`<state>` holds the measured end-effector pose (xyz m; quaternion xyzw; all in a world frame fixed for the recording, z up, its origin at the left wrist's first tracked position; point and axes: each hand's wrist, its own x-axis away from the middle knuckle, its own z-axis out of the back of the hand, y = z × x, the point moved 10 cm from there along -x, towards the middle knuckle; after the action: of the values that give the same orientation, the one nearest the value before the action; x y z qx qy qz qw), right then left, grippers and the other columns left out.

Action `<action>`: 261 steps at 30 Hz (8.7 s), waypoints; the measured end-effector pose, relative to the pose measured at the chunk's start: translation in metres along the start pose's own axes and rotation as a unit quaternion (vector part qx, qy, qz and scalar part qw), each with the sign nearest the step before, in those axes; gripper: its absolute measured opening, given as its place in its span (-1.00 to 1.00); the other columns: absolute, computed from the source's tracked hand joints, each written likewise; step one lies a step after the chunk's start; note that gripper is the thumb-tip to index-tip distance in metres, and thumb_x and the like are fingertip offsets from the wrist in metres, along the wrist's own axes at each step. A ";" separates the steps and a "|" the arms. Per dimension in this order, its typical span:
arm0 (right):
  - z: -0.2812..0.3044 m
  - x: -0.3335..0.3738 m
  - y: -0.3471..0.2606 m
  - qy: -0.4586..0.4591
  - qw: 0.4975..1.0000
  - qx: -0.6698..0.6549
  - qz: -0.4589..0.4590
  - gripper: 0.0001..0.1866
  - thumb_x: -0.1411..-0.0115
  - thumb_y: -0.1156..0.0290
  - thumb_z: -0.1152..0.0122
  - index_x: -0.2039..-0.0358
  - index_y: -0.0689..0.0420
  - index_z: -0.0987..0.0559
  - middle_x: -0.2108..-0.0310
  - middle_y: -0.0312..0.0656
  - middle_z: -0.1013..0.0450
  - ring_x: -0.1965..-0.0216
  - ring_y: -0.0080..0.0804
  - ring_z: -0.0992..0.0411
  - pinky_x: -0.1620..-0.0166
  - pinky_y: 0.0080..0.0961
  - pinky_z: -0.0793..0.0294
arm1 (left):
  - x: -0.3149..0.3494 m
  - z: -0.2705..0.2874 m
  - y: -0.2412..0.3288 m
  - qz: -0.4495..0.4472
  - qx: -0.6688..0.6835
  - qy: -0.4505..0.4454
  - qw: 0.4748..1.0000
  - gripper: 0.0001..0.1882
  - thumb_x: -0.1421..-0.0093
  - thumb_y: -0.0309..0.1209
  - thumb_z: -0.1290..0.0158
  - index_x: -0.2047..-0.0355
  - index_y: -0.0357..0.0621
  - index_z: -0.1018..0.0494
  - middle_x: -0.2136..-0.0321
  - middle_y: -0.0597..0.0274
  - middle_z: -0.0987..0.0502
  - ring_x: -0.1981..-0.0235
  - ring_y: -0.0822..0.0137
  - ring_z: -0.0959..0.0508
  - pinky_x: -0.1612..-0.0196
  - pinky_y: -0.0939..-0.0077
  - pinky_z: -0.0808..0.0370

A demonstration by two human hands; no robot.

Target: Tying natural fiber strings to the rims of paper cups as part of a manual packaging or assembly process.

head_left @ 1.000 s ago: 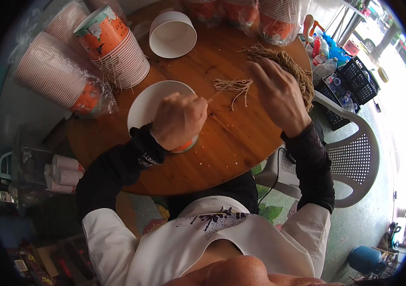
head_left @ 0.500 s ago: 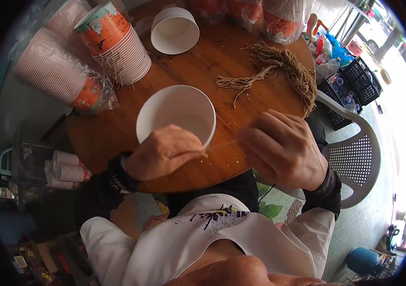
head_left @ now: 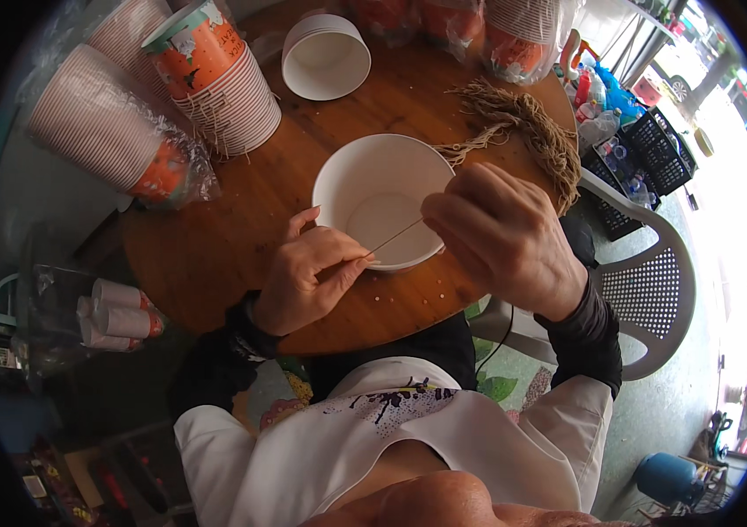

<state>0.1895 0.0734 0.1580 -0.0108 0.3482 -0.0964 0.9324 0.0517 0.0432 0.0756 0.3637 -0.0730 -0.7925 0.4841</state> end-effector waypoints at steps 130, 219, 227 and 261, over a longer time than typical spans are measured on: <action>-0.135 0.029 -0.022 0.019 0.958 -0.285 0.007 -0.92 -0.06 0.47 -0.23 0.45 0.06 -0.49 0.47 -0.29 -0.39 0.30 -0.32 -0.47 -0.35 0.11 0.06 | -0.039 -0.019 -0.066 0.293 0.387 -0.116 0.866 -0.51 -0.31 -0.62 0.09 -0.23 -0.43 -0.14 -0.09 0.01 -0.43 -0.10 0.36 -0.44 -0.18 0.48 -0.37; -0.164 0.099 0.129 0.191 0.718 -0.515 -0.427 -0.77 -0.18 0.38 -0.21 0.37 0.34 -0.55 0.49 -0.16 -0.53 0.44 -0.51 -0.45 0.32 -0.50 -0.47 | -0.085 -0.046 -0.054 0.083 -0.020 -0.140 0.986 -0.81 -0.26 -0.53 0.01 0.14 -0.32 -0.47 0.22 0.02 -0.56 0.17 0.13 -0.58 0.11 0.42 -0.48; -0.150 0.088 0.125 0.195 0.789 -0.424 -0.401 -0.82 -0.22 0.42 -0.23 0.30 0.30 -0.55 0.45 -0.27 -0.52 0.41 -0.59 -0.45 0.31 -0.58 -0.47 | -0.089 -0.059 -0.058 0.087 0.004 -0.162 0.983 -0.88 -0.17 -0.59 -0.06 0.26 -0.34 -0.49 0.36 0.03 -0.57 0.32 0.15 -0.59 0.24 0.41 -0.49; -0.089 -0.003 0.091 -0.048 0.993 -0.090 -0.056 -0.89 -0.15 0.46 -0.20 0.28 0.12 -0.59 0.29 -0.13 -0.56 0.18 -0.17 -0.51 -0.20 -0.10 -0.20 | -0.027 0.002 -0.033 0.023 -0.060 0.129 0.990 -0.89 -0.19 -0.48 -0.09 0.27 -0.13 -0.42 0.48 0.09 -0.54 0.36 0.00 -0.54 0.29 0.22 -0.47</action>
<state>0.1451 0.1677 0.0852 -0.1183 0.3088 -0.1158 0.9366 0.0338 0.0822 0.0749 0.4313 0.0294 -0.7303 0.5290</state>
